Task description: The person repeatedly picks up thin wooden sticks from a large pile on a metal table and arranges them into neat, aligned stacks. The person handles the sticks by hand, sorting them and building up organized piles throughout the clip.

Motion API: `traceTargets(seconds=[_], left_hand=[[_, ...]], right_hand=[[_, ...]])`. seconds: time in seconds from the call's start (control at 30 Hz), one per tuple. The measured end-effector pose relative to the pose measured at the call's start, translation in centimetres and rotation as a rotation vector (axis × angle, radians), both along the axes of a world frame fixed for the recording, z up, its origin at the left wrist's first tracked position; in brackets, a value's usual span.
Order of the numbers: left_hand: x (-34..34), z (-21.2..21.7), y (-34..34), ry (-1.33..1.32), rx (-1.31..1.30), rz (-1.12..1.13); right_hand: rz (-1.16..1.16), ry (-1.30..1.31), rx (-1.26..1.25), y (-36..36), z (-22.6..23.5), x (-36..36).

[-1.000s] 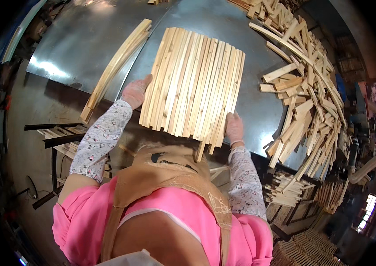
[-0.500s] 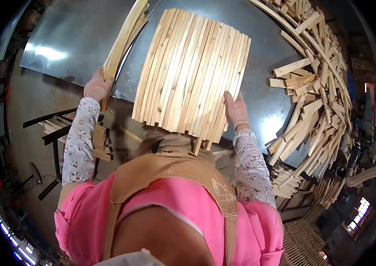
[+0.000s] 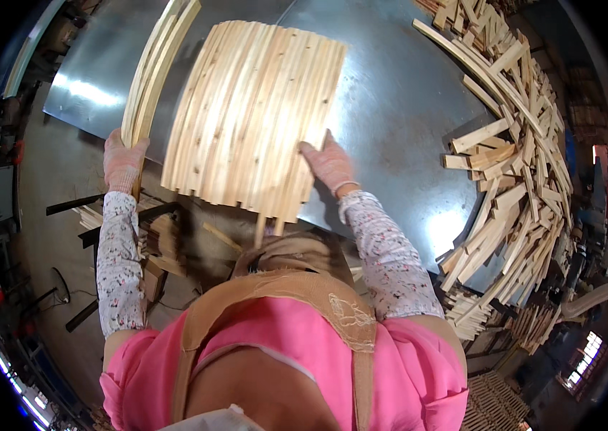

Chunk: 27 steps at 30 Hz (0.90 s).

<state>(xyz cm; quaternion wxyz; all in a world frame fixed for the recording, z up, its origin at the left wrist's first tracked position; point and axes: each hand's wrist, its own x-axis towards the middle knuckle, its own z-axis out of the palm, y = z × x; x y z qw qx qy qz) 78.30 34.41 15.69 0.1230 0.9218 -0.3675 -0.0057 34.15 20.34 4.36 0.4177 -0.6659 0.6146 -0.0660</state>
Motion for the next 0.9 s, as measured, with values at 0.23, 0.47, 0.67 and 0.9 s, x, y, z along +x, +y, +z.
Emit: traceTargets(seconds=[0.23,0.47,0.67,0.9], left_hand=[[-2.2,0.0,-2.4,0.050,0.199,-0.106],[0.8,-5.6,-4.8,0.127,0.207,-0.092],[-1.0,-4.5,-7.0,0.078,0.407,-0.123],[-9.8,-5.8,-4.0,-0.051,0.087,-0.229]], right_hand=[[0.145,-0.291,0.068,-0.2,2.7,16.1],[0.309,-0.260,0.229,-1.3,0.4,27.9],[0.636,-0.309,0.037,-9.9,2.2,15.9],[0.050,0.364,-0.530,-31.2,4.4,-21.7]])
